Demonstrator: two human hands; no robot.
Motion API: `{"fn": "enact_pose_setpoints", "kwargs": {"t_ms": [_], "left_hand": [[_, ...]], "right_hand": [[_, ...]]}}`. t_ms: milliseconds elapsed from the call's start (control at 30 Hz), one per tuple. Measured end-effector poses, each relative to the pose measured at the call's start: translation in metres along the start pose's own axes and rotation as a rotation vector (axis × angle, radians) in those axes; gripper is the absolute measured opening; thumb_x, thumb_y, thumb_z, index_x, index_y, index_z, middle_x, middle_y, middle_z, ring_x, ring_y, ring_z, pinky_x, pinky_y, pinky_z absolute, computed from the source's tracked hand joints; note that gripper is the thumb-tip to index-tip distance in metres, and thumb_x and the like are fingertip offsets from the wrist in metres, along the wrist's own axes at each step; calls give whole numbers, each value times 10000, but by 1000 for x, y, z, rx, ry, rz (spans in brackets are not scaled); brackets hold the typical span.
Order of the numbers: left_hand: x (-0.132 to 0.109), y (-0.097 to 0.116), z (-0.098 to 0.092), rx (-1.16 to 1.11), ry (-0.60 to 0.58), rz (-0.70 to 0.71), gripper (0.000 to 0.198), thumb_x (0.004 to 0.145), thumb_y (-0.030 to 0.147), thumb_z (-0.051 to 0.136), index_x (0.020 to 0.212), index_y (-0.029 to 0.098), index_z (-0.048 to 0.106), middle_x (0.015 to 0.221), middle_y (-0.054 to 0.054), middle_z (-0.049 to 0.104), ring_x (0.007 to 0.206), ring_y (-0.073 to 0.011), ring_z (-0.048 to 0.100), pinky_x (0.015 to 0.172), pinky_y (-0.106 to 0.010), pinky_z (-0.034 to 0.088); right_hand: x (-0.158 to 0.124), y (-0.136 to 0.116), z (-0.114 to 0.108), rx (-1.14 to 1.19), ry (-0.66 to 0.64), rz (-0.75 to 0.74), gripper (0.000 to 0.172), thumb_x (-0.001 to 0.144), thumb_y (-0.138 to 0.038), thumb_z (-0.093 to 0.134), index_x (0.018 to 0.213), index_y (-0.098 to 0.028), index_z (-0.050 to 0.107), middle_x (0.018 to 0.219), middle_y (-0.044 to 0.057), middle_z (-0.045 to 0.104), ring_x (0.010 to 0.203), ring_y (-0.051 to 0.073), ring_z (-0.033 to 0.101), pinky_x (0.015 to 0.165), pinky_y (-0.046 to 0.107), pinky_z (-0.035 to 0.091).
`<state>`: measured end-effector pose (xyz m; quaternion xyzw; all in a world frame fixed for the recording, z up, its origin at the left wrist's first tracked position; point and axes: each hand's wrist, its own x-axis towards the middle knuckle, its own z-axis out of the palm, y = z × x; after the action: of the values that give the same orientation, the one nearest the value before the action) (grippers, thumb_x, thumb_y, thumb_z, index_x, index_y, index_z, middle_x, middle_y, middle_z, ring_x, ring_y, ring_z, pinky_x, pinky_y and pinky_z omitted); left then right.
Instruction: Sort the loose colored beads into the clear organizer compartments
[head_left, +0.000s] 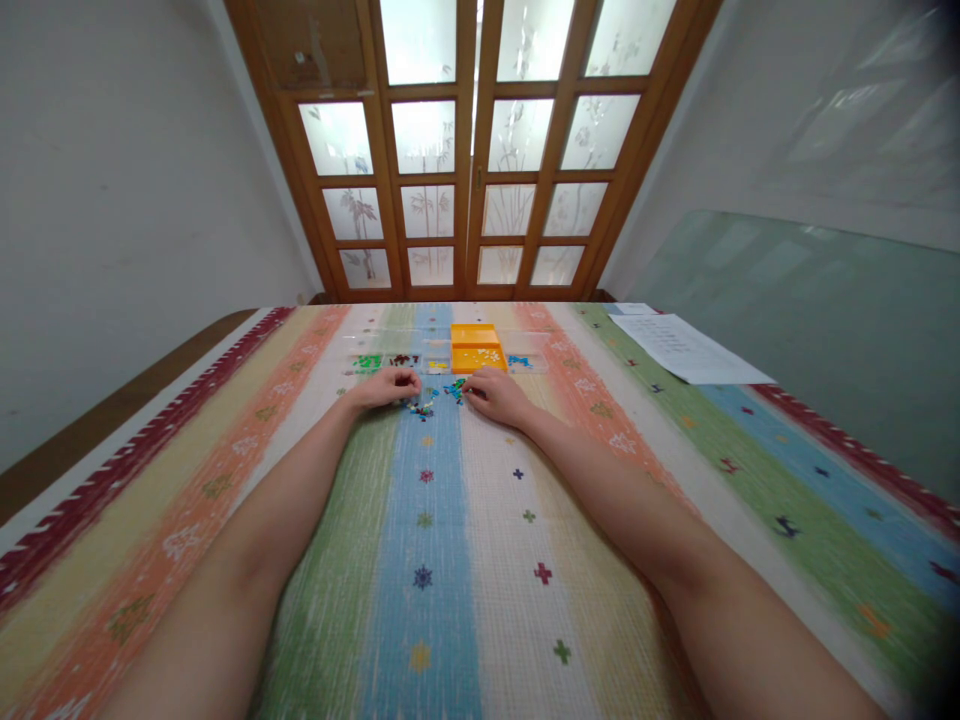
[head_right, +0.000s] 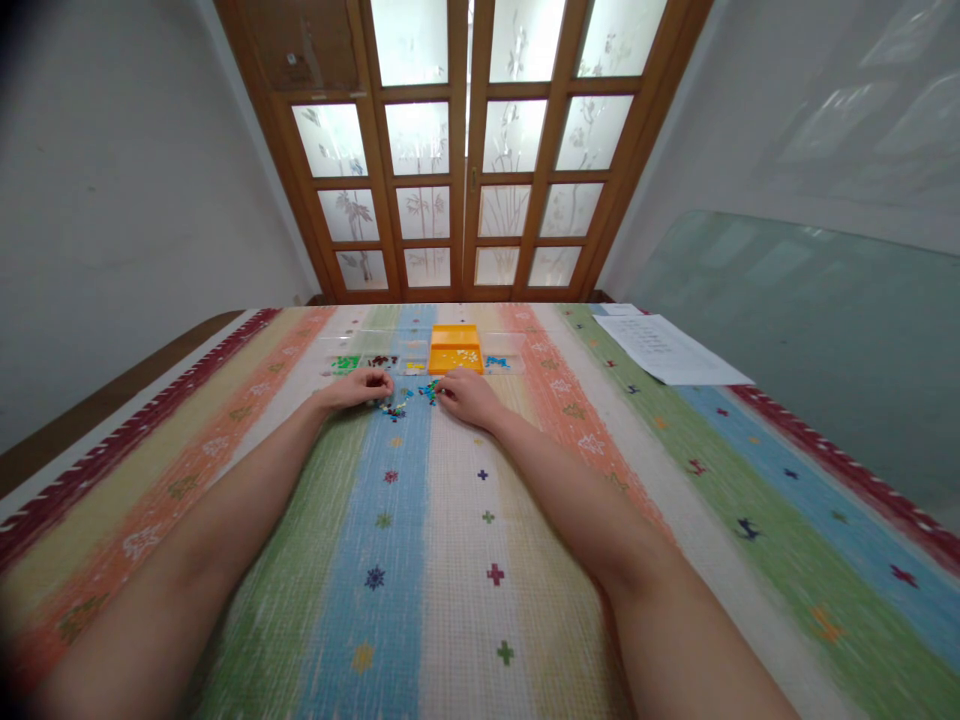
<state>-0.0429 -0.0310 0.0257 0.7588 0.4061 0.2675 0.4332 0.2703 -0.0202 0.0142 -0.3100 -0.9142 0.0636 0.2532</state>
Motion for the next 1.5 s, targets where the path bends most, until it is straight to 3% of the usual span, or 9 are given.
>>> {"fn": "enact_pose_setpoints", "kwargs": {"t_ms": [367,700,967,1200,1500], "left_hand": [[-2,3,1,-102,142,-48,336,786,484,743,860,171,645,787,-13,627,706,-132,543,654,-248,413],[1,1,4,-89,174,-37,351,798,465,733,977,169,674,858,-9,639,722,-129,546,658,-245,419],[1,-1,3,-71,164,-37,333,833,464,701,981,166,718,809,-13,634,684,-130,527,620,-245,374],[2,-12,0,-172,285,-70,359,824,487,717,997,172,708,738,11,595,634,-115,512,594,-238,378],[3,-16,-2,-339,409,-71,360,763,460,796,960,174,701,802,16,609,591,-72,470,550,-226,357]], "right_hand": [[1,-15,2,-11,-68,-123,150,954,-212,635,1018,-245,767,1025,75,696,993,228,596,908,353,429],[0,-15,4,51,-60,-116,153,961,-188,615,994,-237,756,1012,68,693,982,217,604,901,337,442],[-1,-8,1,53,-38,-20,214,884,-101,572,965,-216,733,980,68,698,986,229,605,910,346,448],[-3,-13,-3,58,-84,-61,215,840,-109,608,973,-223,732,992,58,695,992,230,598,926,348,442],[-1,-17,-3,23,-68,-55,217,930,-184,606,1098,-222,737,1049,83,702,1033,244,601,961,385,451]]}}
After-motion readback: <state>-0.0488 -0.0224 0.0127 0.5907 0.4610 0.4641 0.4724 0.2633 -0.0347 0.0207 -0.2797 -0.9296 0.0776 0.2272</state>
